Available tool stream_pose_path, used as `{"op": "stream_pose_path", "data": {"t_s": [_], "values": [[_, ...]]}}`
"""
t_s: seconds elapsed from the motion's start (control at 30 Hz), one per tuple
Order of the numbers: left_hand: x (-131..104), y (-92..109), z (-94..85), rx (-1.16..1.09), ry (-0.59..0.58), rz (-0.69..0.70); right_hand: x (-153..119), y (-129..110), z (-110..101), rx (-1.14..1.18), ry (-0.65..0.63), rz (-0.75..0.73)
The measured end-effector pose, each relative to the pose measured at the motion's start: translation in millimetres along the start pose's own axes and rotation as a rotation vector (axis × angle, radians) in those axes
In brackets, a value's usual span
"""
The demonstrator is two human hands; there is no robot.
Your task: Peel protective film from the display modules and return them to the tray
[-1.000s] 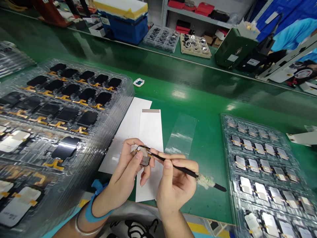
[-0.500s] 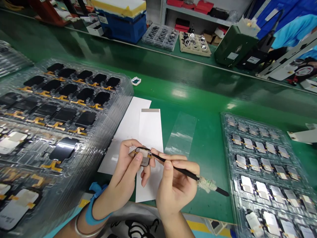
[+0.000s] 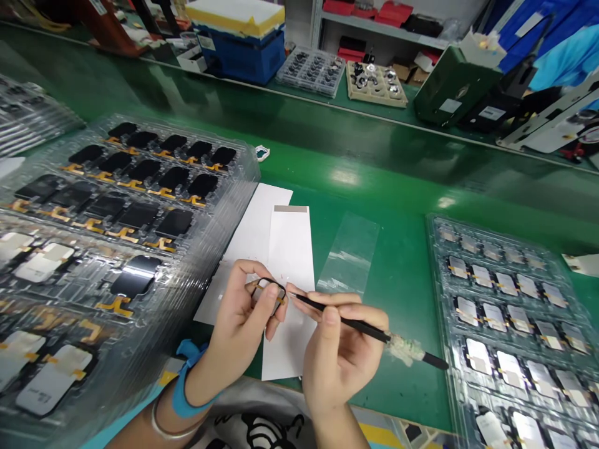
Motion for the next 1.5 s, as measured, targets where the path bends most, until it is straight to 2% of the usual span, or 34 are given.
{"op": "stream_pose_path", "data": {"t_s": [0.1,0.2,0.3,0.4,0.47,0.57,0.63,0.73,0.8,0.83,0.93,1.0,1.07,1.17,1.3,1.4,1.5], "values": [[3,2,1.0,0.044,0.003,0.004,2,0,-4,0.002,0.037,-0.011],[-9,13,1.7,0.127,-0.048,0.035,4,-2,-5,-0.017,0.067,-0.069],[-43,39,-2.9,0.4,-0.143,0.106,5,-3,-6,-0.02,0.127,-0.113],[-76,82,-13.9,0.652,-0.232,0.239,5,-6,-7,-0.041,0.167,-0.127],[-78,119,-38.0,0.823,-0.097,0.332,2,-9,-8,-0.052,0.181,-0.134],[-53,168,-76.1,1.274,0.069,0.431,-1,-11,-7,-0.09,0.164,-0.121],[-27,180,-100.6,1.526,0.077,0.374,-4,-12,-4,-0.121,0.132,-0.161],[-3,179,-133.8,1.563,0.048,0.219,-9,-18,0,-0.147,0.099,-0.328],[-1,175,-144.1,1.572,0.017,0.176,-12,-19,0,-0.149,0.088,-0.395],[-3,176,-145.4,1.612,0.018,0.198,-12,-17,0,-0.151,0.077,-0.395],[-17,187,-143.8,1.801,0.105,0.31,-13,-14,-3,-0.158,0.073,-0.374],[-25,190,-143.9,1.89,0.122,0.311,-13,-12,-6,-0.171,0.091,-0.355],[-30,185,-145.2,1.932,0.045,0.278,-13,-11,-9,-0.184,0.108,-0.341],[-33,174,-149.3,1.961,-0.086,0.262,-12,-14,-8,-0.219,0.062,-0.302],[-33,169,-154.2,1.952,-0.128,0.281,-12,-15,-6,-0.263,0.006,-0.164],[-33,176,-147.1,1.927,-0.086,0.322,-13,-18,-4,-0.269,0.016,-0.187],[-33,186,-128.5,1.844,0.005,0.427,-14,-18,-2,-0.242,0.053,-0.231]]}}
Point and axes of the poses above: each hand's wrist, its own x-axis towards the middle knuckle, its own z-axis out of the palm, y = z × x, the point moved 7 cm from there along x, towards the middle knuckle, and after that the axes turned 9 degrees about z, right-handed, at the moved point
